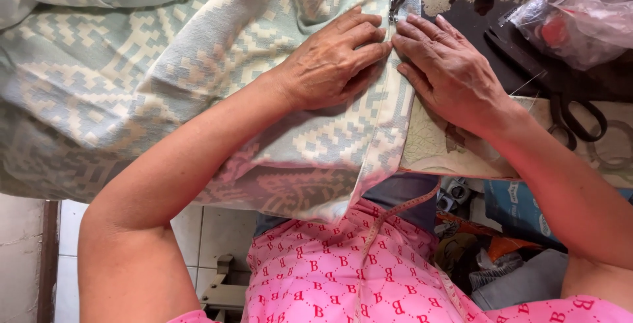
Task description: Measuring, folding, and aligning the hem of a curtain fabric at a sewing machine workstation.
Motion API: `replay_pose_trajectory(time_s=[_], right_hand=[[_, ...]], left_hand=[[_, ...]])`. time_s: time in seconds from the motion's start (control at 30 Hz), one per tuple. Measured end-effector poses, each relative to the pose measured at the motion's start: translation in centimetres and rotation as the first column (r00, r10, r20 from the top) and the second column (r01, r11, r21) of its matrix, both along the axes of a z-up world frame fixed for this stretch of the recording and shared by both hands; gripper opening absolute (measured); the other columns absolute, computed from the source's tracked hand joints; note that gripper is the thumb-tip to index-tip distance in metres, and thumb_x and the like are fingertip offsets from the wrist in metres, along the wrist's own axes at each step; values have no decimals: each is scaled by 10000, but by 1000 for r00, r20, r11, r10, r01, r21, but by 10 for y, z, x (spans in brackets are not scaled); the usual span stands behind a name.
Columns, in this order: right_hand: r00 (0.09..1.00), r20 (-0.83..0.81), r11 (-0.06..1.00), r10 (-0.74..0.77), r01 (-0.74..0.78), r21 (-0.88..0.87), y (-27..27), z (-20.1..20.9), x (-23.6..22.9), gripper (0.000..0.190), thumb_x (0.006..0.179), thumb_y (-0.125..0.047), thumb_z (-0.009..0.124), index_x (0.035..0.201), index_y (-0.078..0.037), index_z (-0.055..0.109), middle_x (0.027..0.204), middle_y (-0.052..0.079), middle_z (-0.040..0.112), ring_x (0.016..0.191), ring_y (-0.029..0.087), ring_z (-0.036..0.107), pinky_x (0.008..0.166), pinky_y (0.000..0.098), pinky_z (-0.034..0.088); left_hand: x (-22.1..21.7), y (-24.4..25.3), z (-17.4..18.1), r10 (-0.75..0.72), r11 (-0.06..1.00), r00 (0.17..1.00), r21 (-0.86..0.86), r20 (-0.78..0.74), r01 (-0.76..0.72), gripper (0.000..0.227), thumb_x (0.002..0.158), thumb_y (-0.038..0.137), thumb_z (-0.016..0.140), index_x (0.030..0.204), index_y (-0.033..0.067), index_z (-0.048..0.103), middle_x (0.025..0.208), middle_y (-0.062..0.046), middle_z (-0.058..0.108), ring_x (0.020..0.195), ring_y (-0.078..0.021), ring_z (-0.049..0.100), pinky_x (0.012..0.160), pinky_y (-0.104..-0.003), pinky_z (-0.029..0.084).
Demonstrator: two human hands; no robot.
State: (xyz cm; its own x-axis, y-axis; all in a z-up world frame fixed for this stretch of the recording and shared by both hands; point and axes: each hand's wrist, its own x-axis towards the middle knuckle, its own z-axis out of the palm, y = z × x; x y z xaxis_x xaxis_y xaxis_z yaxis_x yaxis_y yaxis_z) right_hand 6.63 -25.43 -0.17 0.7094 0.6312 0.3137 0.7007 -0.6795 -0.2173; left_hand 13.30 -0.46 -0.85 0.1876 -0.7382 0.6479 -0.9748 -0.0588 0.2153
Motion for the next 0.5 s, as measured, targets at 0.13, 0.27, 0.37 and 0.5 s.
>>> replay_pose_trajectory(time_s=[0.13, 0.27, 0.37, 0.5], right_hand=[[1000, 4, 1000, 20, -20, 16, 1, 1, 3, 331, 1132, -100, 559, 1414, 72, 566, 1508, 268, 578, 1460, 433, 488, 1249, 563, 336], [998, 59, 1000, 4, -4, -8, 3, 0, 6, 296, 1133, -88, 528, 1376, 70, 583, 1497, 276, 598, 1454, 412, 510, 1232, 531, 365], [1000, 27, 1000, -16, 16, -23, 5, -1, 6, 324, 1122, -109, 494, 1394, 57, 553, 1514, 283, 565, 1474, 418, 472, 1226, 538, 351], [997, 36, 997, -68, 69, -32, 0, -11, -10, 405, 1062, -129, 525, 1427, 44, 543, 1499, 339, 540, 1435, 474, 490, 1214, 549, 365]], left_hand=[[4, -1, 1, 19, 1000, 999, 20, 44, -20, 145, 1065, 74, 589, 1095, -60, 637, 1043, -219, 611, 1088, -423, 598, 998, -506, 483], [9, -4, -5, 84, 992, 984, 77, 159, -97, 157, 1065, 137, 576, 1099, -8, 627, 1003, -170, 599, 1004, -357, 608, 1038, -494, 445], [-12, -10, 0, 256, 894, 948, 329, 186, -306, 310, 997, 103, 621, 1295, 32, 580, 1217, -203, 604, 1213, -380, 550, 1145, -545, 350], [-89, -6, 22, 433, 850, 886, 254, 163, -462, 285, 885, -11, 724, 1168, 17, 708, 1276, -200, 678, 1184, -327, 631, 1064, -477, 497]])
